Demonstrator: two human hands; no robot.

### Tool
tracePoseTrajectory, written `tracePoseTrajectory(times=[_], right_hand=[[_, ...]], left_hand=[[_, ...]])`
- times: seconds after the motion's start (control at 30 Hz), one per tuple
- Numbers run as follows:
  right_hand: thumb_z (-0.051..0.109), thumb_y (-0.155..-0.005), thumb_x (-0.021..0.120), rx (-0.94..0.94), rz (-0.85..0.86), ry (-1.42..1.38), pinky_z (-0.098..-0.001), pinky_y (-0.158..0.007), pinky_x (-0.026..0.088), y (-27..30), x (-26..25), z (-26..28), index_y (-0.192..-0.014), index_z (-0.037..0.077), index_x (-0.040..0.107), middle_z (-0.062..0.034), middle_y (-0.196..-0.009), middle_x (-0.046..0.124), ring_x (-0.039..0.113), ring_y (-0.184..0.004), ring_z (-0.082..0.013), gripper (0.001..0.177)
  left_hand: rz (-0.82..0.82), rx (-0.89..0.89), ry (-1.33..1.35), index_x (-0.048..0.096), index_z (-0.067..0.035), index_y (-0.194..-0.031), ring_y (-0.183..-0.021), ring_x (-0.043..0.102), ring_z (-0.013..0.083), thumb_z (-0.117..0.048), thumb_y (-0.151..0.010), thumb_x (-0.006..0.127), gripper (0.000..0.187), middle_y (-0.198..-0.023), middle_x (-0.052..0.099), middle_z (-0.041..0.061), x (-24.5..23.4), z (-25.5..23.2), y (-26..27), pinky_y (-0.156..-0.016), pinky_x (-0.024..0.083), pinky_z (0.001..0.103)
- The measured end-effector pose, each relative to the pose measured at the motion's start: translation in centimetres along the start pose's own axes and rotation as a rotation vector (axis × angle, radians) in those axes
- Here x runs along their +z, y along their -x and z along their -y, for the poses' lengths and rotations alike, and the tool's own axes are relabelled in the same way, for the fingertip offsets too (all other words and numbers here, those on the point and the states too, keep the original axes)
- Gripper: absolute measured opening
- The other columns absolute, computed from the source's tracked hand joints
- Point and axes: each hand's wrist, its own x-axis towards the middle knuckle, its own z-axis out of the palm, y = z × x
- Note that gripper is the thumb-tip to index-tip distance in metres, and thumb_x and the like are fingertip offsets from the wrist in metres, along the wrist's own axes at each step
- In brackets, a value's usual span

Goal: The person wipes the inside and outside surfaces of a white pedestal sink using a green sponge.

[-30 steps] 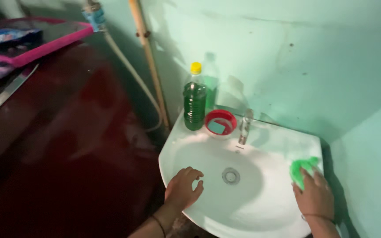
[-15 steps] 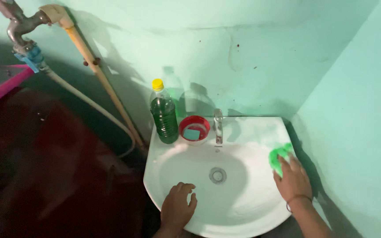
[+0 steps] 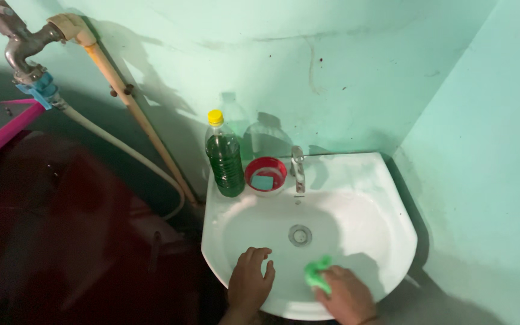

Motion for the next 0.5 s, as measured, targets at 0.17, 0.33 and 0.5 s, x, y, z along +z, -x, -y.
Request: tracePoseTrajectory(times=[0.17, 0.33, 0.5], right_hand=[[0.042, -0.09, 0.066, -0.167, 0.275, 0.133, -0.0401, -0.113, 0.044, -4.6, -1.3, -3.6, -0.124, 0.023, 0.07, -0.0027, -0.129, 0.066, 0.059, -0.126, -0.0233, 0.039], [0.029, -0.07, 0.071, -0.174, -0.465, 0.437, -0.0477, -0.104, 0.039, -10.0, -1.6, -10.9, -0.111, 0.022, 0.074, -0.0051, -0.139, 0.062, 0.054, -0.133, -0.0339, 0.042], [0.03, -0.094, 0.061, -0.127, 0.402, -0.075, -0.0452, -0.108, 0.045, -11.0, 12.4, -6.3, -0.141, 0.013, 0.054, -0.0195, -0.141, 0.051, 0.055, -0.126, -0.0373, 0.051]], left_hand=[[-0.028, 0.05, -0.029, 0.067, -0.011, -0.111, -0.101, 0.064, 0.0301, -0.018, -0.087, 0.066, 0.025, -0.102, 0.067, 0.009, 0.4, 0.4, 0.1, -0.084, 0.053, 0.045], [-0.046, 0.092, -0.027, 0.067, -0.011, -0.111, -0.1, 0.064, 0.0316, -0.019, -0.087, 0.066, 0.025, -0.102, 0.067, 0.01, 0.7, 1.0, -0.1, -0.083, 0.053, 0.046], [-0.045, 0.08, -0.003, 0.067, -0.01, -0.11, -0.1, 0.064, 0.0329, -0.018, -0.086, 0.066, 0.025, -0.103, 0.067, 0.011, 0.5, 0.8, 0.0, -0.083, 0.053, 0.046]])
